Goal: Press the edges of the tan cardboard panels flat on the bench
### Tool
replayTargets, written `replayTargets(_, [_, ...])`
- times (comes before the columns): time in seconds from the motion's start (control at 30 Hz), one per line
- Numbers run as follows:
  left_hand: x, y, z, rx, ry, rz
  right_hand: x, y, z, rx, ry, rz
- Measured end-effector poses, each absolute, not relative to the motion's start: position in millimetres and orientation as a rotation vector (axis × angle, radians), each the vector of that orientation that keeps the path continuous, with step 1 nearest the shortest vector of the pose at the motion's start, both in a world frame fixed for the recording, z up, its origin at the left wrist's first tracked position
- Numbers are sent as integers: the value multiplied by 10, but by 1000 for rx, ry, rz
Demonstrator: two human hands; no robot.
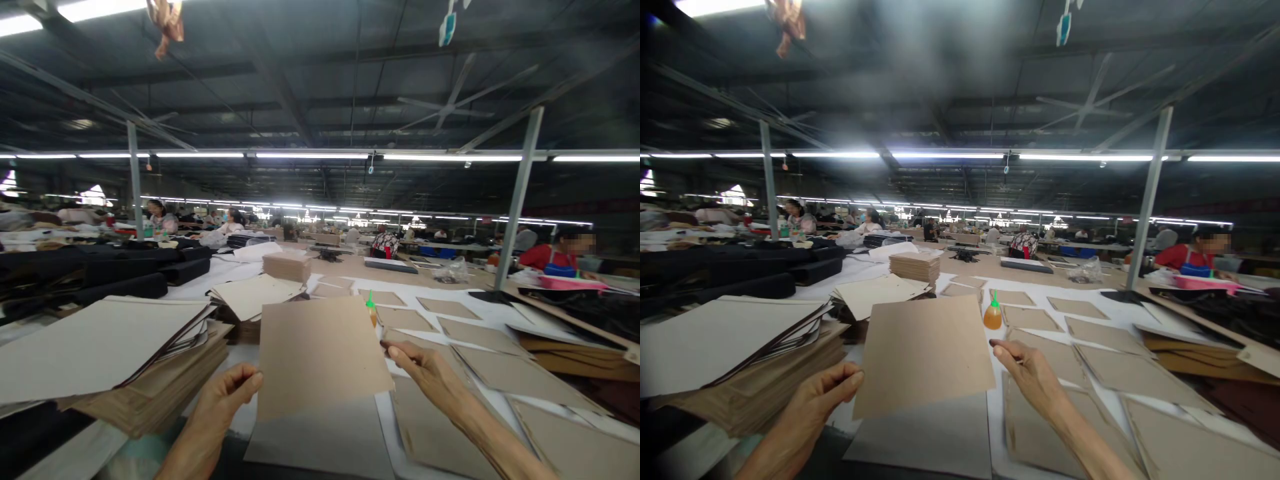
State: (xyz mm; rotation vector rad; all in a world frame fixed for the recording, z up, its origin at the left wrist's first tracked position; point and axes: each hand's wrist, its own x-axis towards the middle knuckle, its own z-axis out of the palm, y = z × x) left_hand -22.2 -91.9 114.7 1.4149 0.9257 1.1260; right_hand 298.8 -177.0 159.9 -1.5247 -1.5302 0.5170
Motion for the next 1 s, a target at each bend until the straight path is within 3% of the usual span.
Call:
replayTargets(0.27, [-180, -753, 999, 1506, 960, 943, 2840, -1777, 1281, -1663, -1123, 673])
replayTargets(0.8, [-226, -469, 788, 1518, 1038, 785, 2775, -1722, 1035, -1863, -1197, 994])
replayTargets(1.0, [-222, -432, 718, 1485, 1058, 745, 2772, -1625, 1019, -1966, -1246, 927])
